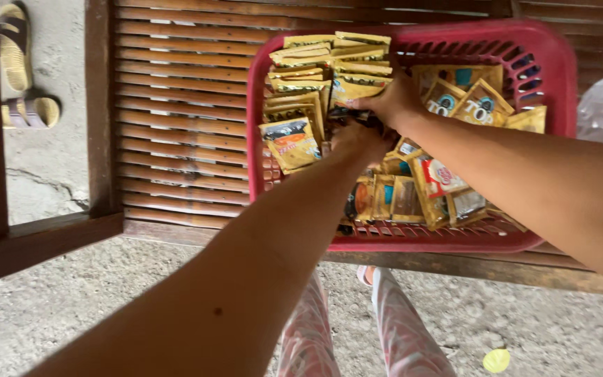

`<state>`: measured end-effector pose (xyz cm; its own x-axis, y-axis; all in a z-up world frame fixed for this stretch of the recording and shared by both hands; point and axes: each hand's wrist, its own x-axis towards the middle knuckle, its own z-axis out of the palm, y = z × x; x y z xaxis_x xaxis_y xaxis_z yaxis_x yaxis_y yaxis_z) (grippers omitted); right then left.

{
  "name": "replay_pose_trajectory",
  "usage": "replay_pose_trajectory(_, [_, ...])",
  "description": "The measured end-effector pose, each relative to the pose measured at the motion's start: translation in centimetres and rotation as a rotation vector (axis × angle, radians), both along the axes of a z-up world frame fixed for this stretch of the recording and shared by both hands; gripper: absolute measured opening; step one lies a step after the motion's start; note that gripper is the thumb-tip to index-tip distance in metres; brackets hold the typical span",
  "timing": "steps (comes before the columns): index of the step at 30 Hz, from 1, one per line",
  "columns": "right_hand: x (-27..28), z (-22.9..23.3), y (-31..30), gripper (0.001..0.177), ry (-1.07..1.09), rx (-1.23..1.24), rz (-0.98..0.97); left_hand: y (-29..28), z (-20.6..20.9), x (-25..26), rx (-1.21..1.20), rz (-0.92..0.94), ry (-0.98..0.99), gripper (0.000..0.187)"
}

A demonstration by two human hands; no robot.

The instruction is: The person uses scissors to cut open yellow instant noodle packets and places them into a red basket. They then arrange the packets neatly within the basket.

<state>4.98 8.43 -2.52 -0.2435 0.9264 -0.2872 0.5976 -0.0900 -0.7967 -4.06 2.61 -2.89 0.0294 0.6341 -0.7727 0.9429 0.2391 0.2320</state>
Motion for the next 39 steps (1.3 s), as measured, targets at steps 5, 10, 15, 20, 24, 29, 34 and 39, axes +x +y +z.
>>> replay_pose_trajectory(5, [-1.3,-0.3,0.3,0.068,-0.061,-0.073,0.008,-0.5,0.7,0.0,0.051,-0.07,-0.032,0.065])
replay_pose_trajectory(10, [-1.5,-0.1,1.7,0.067,-0.154,-0.296,-0.144,-0.6,4.3,-0.9,-0.03,-0.003,-0.073,0.067])
replay_pose_trajectory(15, [-1.0,-0.6,2.8,0.056,-0.194,-0.587,-0.085,-2.2,4.9,-0.6,-0.057,-0.117,-0.067,0.065])
replay_pose_trajectory(20, [0.9,2.6,2.5,0.046,-0.296,-0.254,-0.353,-4.3,5.8,-0.7,0.036,-0.041,-0.141,0.09])
replay_pose_trajectory(24, [1.3,4.3,-1.9,0.019,-0.162,0.137,-0.416,-6.4,4.8,-0.8,0.201,0.042,-0.194,0.083])
replay_pose_trajectory(29, [0.7,5.0,-6.4,0.007,-0.227,0.06,-0.01,-10.0,3.3,-1.6,0.635,0.236,-0.217,0.057])
replay_pose_trajectory(34, [1.9,7.2,-8.4,0.015,-0.272,-0.053,0.139,-12.8,6.4,-3.7,0.374,0.576,-0.075,0.057])
replay_pose_trajectory(39, [0.6,9.8,-10.8,0.038,-0.394,-0.407,0.492,-12.5,6.8,-5.1,0.116,0.688,-0.18,0.042])
